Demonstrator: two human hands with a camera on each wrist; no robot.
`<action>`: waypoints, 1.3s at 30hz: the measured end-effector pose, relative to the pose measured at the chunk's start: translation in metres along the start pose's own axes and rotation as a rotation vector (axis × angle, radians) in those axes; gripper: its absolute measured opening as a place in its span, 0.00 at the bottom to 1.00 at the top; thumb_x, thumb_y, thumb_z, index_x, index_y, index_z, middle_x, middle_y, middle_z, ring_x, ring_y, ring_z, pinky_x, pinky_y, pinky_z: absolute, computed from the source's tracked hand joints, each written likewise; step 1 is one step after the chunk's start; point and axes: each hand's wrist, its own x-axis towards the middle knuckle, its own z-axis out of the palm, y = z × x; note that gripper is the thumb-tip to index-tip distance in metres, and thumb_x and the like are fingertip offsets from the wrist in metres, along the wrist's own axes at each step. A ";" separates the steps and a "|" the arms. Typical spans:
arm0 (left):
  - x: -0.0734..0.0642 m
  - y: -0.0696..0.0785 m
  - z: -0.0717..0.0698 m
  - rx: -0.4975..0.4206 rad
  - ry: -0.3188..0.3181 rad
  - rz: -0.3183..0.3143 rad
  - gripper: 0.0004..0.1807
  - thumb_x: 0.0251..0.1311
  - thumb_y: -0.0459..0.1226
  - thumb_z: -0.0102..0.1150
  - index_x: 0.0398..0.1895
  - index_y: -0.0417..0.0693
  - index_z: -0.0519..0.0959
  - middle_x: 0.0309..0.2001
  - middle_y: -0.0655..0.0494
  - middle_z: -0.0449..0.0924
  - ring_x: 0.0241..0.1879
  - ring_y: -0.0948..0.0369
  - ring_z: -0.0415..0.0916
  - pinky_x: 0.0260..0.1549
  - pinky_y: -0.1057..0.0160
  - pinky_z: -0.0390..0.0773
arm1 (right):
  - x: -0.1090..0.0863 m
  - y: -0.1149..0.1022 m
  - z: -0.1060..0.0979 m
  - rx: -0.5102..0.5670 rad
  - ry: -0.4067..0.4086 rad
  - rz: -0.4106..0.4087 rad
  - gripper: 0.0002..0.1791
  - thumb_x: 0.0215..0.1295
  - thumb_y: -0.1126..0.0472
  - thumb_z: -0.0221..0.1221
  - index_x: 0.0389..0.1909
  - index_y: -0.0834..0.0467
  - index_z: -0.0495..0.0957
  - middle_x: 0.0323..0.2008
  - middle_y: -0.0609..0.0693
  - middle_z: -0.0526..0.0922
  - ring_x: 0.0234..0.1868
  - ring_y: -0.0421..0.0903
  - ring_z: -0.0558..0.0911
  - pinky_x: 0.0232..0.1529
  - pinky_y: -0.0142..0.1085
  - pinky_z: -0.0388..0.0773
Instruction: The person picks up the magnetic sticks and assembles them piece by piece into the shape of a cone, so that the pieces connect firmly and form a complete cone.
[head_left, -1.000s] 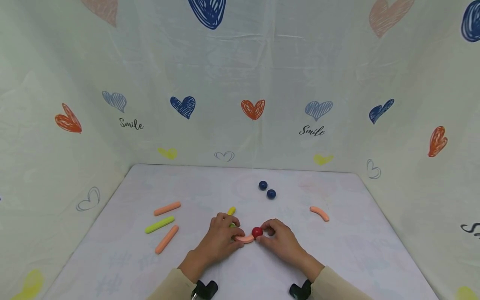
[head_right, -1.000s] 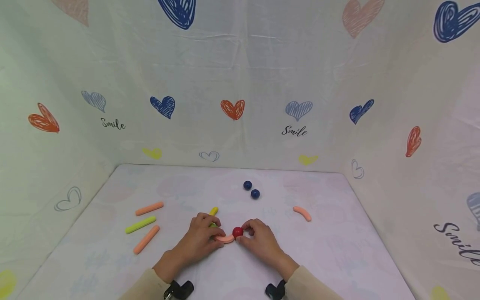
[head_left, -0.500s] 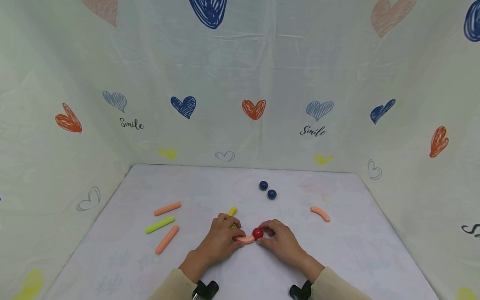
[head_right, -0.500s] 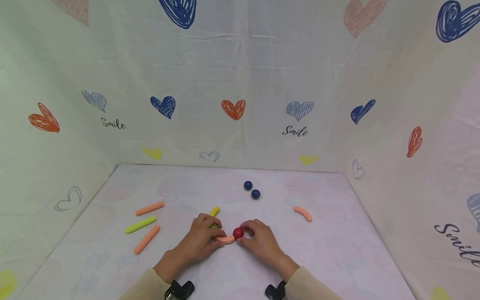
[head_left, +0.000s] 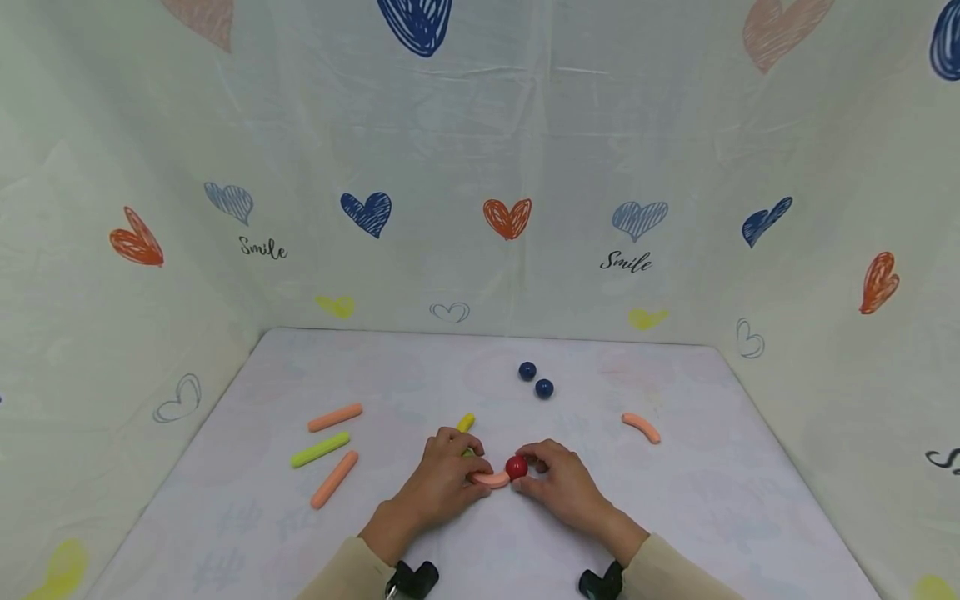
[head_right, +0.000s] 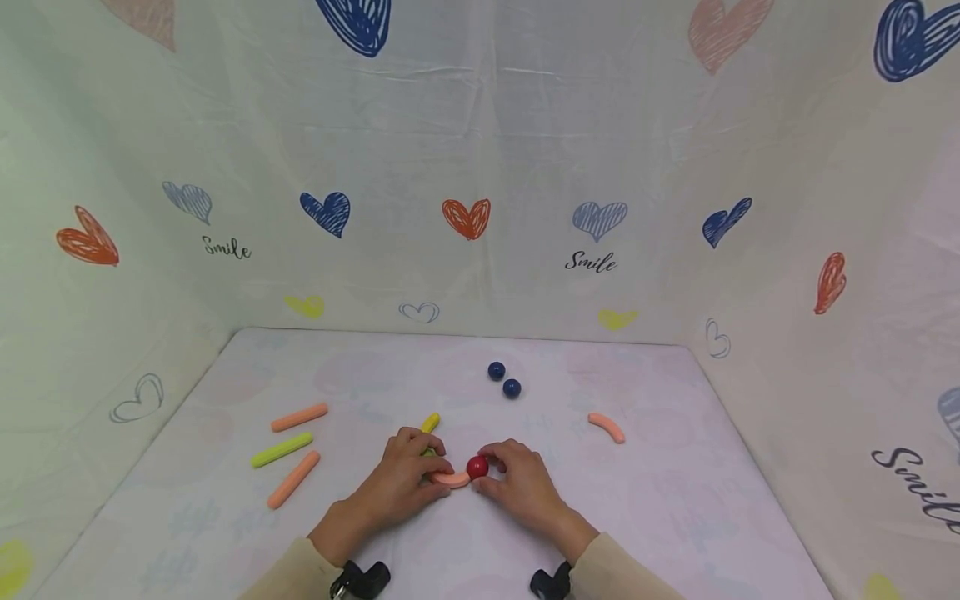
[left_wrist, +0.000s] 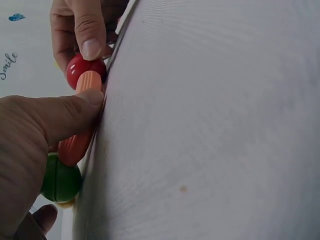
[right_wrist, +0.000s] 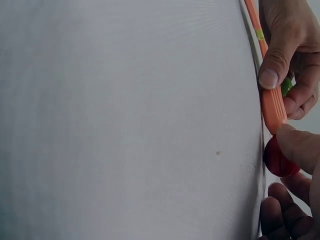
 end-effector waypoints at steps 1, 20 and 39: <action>0.000 0.000 0.000 0.003 0.003 0.004 0.09 0.62 0.50 0.75 0.43 0.63 0.91 0.52 0.65 0.78 0.59 0.59 0.64 0.57 0.51 0.69 | 0.000 0.000 -0.001 0.009 -0.002 0.015 0.23 0.62 0.50 0.75 0.56 0.52 0.84 0.45 0.41 0.82 0.44 0.39 0.77 0.45 0.33 0.77; 0.002 -0.001 0.001 -0.006 -0.030 -0.022 0.09 0.63 0.48 0.75 0.44 0.64 0.90 0.53 0.64 0.78 0.61 0.58 0.64 0.60 0.51 0.70 | -0.012 0.078 -0.099 -0.043 0.417 0.288 0.28 0.75 0.48 0.65 0.66 0.62 0.78 0.58 0.62 0.80 0.58 0.58 0.78 0.56 0.51 0.75; 0.003 -0.001 0.001 -0.023 -0.047 -0.055 0.09 0.63 0.49 0.75 0.45 0.65 0.90 0.54 0.65 0.78 0.61 0.58 0.63 0.60 0.50 0.72 | -0.021 0.100 -0.102 -0.031 0.277 0.374 0.28 0.77 0.50 0.60 0.68 0.65 0.74 0.56 0.63 0.84 0.56 0.58 0.83 0.54 0.49 0.78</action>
